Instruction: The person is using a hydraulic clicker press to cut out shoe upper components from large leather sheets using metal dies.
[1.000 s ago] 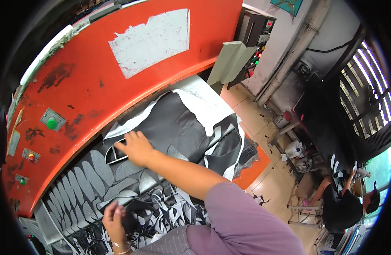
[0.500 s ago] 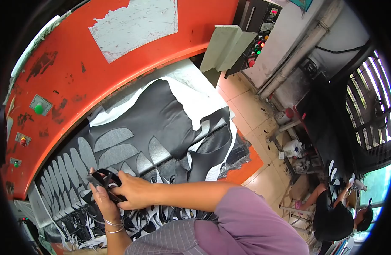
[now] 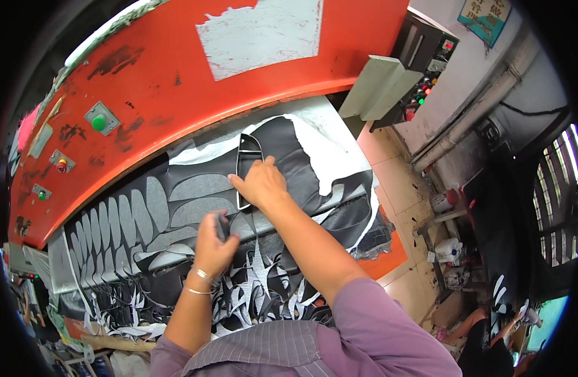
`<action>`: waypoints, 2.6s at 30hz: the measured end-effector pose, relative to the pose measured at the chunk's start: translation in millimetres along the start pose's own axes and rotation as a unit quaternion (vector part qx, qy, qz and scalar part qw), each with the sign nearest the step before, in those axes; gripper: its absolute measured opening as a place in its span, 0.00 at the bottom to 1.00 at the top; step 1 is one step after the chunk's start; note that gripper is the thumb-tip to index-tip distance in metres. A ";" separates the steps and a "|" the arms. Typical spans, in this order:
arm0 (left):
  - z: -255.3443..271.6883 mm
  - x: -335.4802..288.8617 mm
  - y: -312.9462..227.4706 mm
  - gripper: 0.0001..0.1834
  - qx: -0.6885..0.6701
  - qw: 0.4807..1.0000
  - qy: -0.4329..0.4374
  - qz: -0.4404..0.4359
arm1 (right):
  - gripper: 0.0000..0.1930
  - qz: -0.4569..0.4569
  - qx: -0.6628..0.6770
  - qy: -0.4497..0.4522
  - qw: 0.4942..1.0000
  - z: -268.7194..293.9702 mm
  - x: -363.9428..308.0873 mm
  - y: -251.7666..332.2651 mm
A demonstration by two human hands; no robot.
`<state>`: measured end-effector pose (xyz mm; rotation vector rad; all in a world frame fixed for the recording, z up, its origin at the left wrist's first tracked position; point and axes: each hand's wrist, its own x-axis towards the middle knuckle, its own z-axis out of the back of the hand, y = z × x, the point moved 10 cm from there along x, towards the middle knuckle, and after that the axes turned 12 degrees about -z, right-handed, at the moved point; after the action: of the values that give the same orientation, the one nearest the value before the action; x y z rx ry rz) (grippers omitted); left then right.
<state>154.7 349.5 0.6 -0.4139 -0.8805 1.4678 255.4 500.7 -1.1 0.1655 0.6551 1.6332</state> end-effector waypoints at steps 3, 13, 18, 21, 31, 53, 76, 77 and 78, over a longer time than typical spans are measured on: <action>-23.2 -6.9 -1.4 0.39 0.102 0.991 0.047 -0.079 | 0.40 0.025 -0.011 -0.006 1.000 -6.5 0.2 -7.6; -30.3 -14.7 -3.1 0.39 0.056 0.988 0.079 -0.124 | 0.34 0.300 0.002 -0.024 0.954 -15.0 -11.2 -27.2; -28.0 -12.2 -2.6 0.33 0.029 0.988 0.054 -0.139 | 0.31 0.340 -0.015 -0.091 0.936 -7.0 -20.2 -19.9; -26.5 -10.6 -3.7 0.30 0.033 0.988 0.040 -0.145 | 0.31 0.333 -0.017 -0.103 0.937 -6.2 -19.2 -18.6; -27.8 -6.6 -8.6 0.25 0.065 0.983 0.020 -0.169 | 0.31 0.330 -0.027 -0.127 0.935 -3.5 -17.2 -21.3; -8.2 4.2 -2.9 0.24 0.027 0.981 -0.082 -0.175 | 0.32 0.047 0.269 -0.056 0.960 -22.6 -29.4 -34.1; -18.5 -4.7 -7.3 0.25 0.077 0.981 -0.037 -0.175 | 0.34 0.270 -0.021 -0.050 0.961 -3.4 0.6 -21.8; -22.6 -5.6 -8.5 0.26 0.095 0.979 -0.010 -0.180 | 0.34 0.275 -0.021 -0.043 0.960 -7.4 -0.2 -21.0; -24.0 -7.8 -4.3 0.26 0.100 0.979 -0.003 -0.175 | 0.32 0.275 -0.009 -0.047 0.960 -8.5 -1.1 -21.8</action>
<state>176.0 347.8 -13.6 -0.0963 -0.7574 1.2163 270.5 497.6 -18.8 0.4400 0.5465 2.1484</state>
